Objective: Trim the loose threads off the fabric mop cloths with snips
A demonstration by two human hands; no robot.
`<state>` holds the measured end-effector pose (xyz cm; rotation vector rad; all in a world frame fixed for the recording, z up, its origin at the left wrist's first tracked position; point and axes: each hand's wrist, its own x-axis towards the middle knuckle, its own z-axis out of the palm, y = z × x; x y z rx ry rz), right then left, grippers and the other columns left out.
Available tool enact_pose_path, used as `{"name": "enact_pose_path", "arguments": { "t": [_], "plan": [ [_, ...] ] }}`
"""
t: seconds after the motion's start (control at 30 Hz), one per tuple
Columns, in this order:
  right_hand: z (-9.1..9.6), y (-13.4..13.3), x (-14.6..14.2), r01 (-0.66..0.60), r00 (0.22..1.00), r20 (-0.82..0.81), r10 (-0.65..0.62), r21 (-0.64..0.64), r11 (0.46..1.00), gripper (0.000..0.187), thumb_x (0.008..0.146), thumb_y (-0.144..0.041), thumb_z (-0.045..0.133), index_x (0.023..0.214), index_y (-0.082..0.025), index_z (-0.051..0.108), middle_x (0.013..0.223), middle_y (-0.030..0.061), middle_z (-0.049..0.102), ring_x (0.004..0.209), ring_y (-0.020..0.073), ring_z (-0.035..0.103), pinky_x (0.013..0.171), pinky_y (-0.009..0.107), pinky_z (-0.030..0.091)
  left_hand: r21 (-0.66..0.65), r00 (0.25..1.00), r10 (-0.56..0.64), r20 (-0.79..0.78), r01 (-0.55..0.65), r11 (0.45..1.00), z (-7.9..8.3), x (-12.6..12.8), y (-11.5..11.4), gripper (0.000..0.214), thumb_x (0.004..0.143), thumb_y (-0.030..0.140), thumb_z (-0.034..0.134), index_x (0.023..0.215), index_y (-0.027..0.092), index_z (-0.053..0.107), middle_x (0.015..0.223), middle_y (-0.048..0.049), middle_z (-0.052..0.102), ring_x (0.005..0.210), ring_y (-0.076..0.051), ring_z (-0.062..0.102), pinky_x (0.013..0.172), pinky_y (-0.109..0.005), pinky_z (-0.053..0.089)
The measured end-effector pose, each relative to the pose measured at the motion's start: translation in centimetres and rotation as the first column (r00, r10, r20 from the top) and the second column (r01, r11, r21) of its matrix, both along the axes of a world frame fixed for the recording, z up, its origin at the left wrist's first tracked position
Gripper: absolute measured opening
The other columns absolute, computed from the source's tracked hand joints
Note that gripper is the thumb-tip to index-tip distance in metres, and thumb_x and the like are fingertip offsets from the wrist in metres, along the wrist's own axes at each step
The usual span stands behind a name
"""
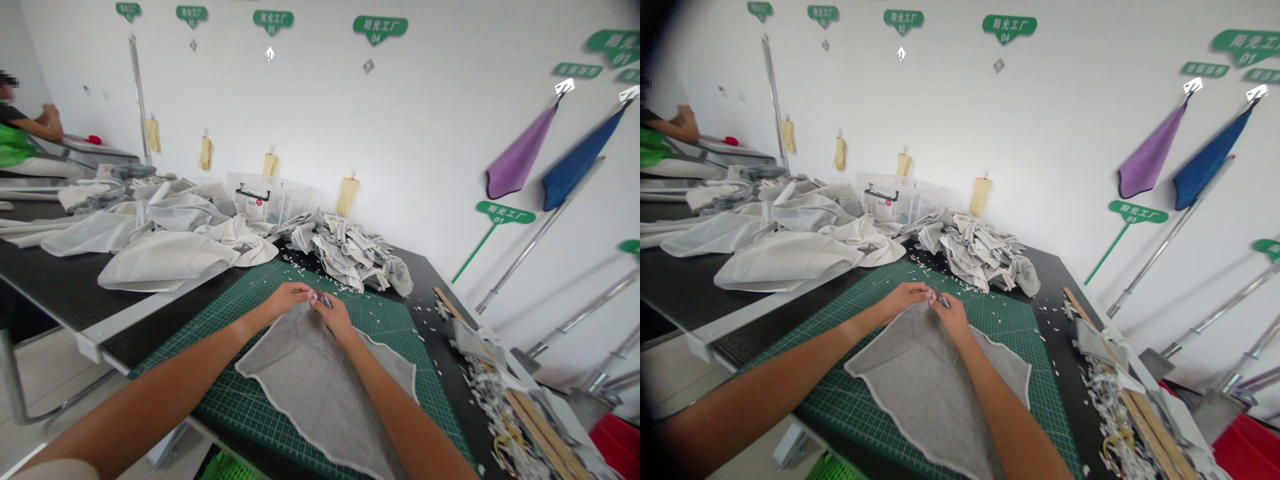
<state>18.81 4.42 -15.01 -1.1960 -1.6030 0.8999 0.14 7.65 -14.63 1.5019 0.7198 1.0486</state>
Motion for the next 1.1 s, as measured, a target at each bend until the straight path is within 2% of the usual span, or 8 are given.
{"name": "enact_pose_path", "arguments": {
  "t": [0.17, 0.3, 0.4, 0.5, 0.7, 0.8, 0.9, 1.1],
  "plan": [
    [1.0, 0.0, -0.1, 0.025, 0.990, -0.134, -0.036, -0.080, 0.996, 0.031, 0.080, -0.050, 0.067, 0.078, -0.021, 0.055, 0.050, -0.0092, 0.036, 0.043, 0.0082, 0.028, 0.043, 0.021, 0.020, -0.047, 1.000, -0.018, -0.007, 0.018, 0.999, -0.1, 0.0, -0.1, 0.046, 0.076, 0.052, 0.074, 0.101, 0.014, 0.070, 0.092, -0.0069, 0.073, 0.079, -0.017, 0.065, 0.071, -0.025, 0.048],
    [3.1, 0.0, 0.5, 0.062, 0.972, -0.221, -0.079, -0.081, 0.995, 0.032, 0.078, -0.046, 0.070, 0.076, -0.022, 0.050, 0.046, -0.0112, 0.032, 0.039, 0.0065, 0.023, 0.040, 0.021, 0.016, -0.130, 0.984, -0.152, -0.099, 0.138, 0.982, 0.9, -0.1, -1.2, 0.052, 0.074, 0.056, 0.074, 0.103, 0.013, 0.071, 0.092, -0.0063, 0.074, 0.080, -0.021, 0.067, 0.070, -0.027, 0.050],
    [5.4, -0.2, 1.7, 0.107, 0.960, -0.255, -0.119, -0.059, 0.992, 0.032, 0.077, -0.045, 0.071, 0.075, -0.021, 0.049, 0.045, -0.0114, 0.031, 0.039, 0.0060, 0.022, 0.038, 0.021, 0.013, -0.146, 0.953, -0.239, -0.186, 0.214, 0.966, 1.8, -0.5, -2.0, 0.054, 0.073, 0.056, 0.074, 0.106, 0.014, 0.073, 0.097, -0.0061, 0.075, 0.083, -0.024, 0.069, 0.072, -0.029, 0.052],
    [8.1, -0.5, 3.3, 0.160, 0.948, -0.282, -0.148, 0.017, 0.987, 0.033, 0.076, -0.043, 0.073, 0.074, -0.021, 0.049, 0.045, -0.0114, 0.031, 0.039, 0.0055, 0.022, 0.038, 0.021, 0.012, -0.130, 0.908, -0.266, -0.323, 0.236, 0.963, 2.6, -1.0, -2.3, 0.050, 0.073, 0.057, 0.074, 0.097, 0.013, 0.076, 0.093, -0.0055, 0.076, 0.082, -0.024, 0.068, 0.068, -0.026, 0.050],
    [13.9, -2.5, 7.0, 0.312, 0.901, -0.361, -0.239, 0.159, 0.937, 0.034, 0.072, -0.042, 0.078, 0.083, -0.019, 0.056, 0.049, -0.0119, 0.033, 0.039, 0.0044, 0.023, 0.037, 0.020, 0.014, -0.029, 0.933, -0.152, -0.326, 0.150, 0.988, 5.1, -2.1, -2.2, 0.044, 0.075, 0.056, 0.072, 0.087, 0.014, 0.076, 0.084, -0.0050, 0.074, 0.078, -0.022, 0.065, 0.066, -0.025, 0.047],
    [16.7, -4.4, 8.8, 0.355, 0.876, -0.406, -0.259, 0.180, 0.918, 0.036, 0.070, -0.041, 0.081, 0.081, -0.020, 0.055, 0.048, -0.0129, 0.029, 0.038, 0.0039, 0.020, 0.037, 0.020, 0.012, 0.008, 0.965, -0.082, -0.250, 0.086, 0.996, 7.3, -2.6, -2.2, 0.046, 0.079, 0.058, 0.068, 0.086, 0.012, 0.074, 0.077, -0.0064, 0.071, 0.072, -0.020, 0.063, 0.066, -0.027, 0.048],
    [19.1, -6.9, 9.9, 0.384, 0.855, -0.445, -0.266, 0.197, 0.902, 0.035, 0.071, -0.038, 0.082, 0.078, -0.020, 0.053, 0.050, -0.0131, 0.024, 0.039, 0.0037, 0.018, 0.037, 0.021, 0.009, 0.074, 0.989, 0.013, -0.146, -0.002, 0.997, 10.5, -2.9, -3.3, 0.050, 0.085, 0.061, 0.060, 0.083, 0.012, 0.071, 0.079, -0.0082, 0.070, 0.075, -0.020, 0.063, 0.071, -0.030, 0.051],
    [23.5, -13.8, 9.1, 0.414, 0.845, -0.476, -0.242, 0.299, 0.860, 0.035, 0.076, -0.026, 0.081, 0.068, -0.021, 0.048, 0.059, -0.0100, 0.021, 0.043, 0.0042, 0.016, 0.041, 0.026, 0.005, 0.344, 0.993, 0.113, 0.044, -0.121, 0.931, 18.4, -3.5, -9.2, 0.039, 0.091, 0.050, 0.060, 0.103, 0.015, 0.071, 0.096, -0.0063, 0.071, 0.094, -0.021, 0.062, 0.085, -0.033, 0.051]
  ]
}}
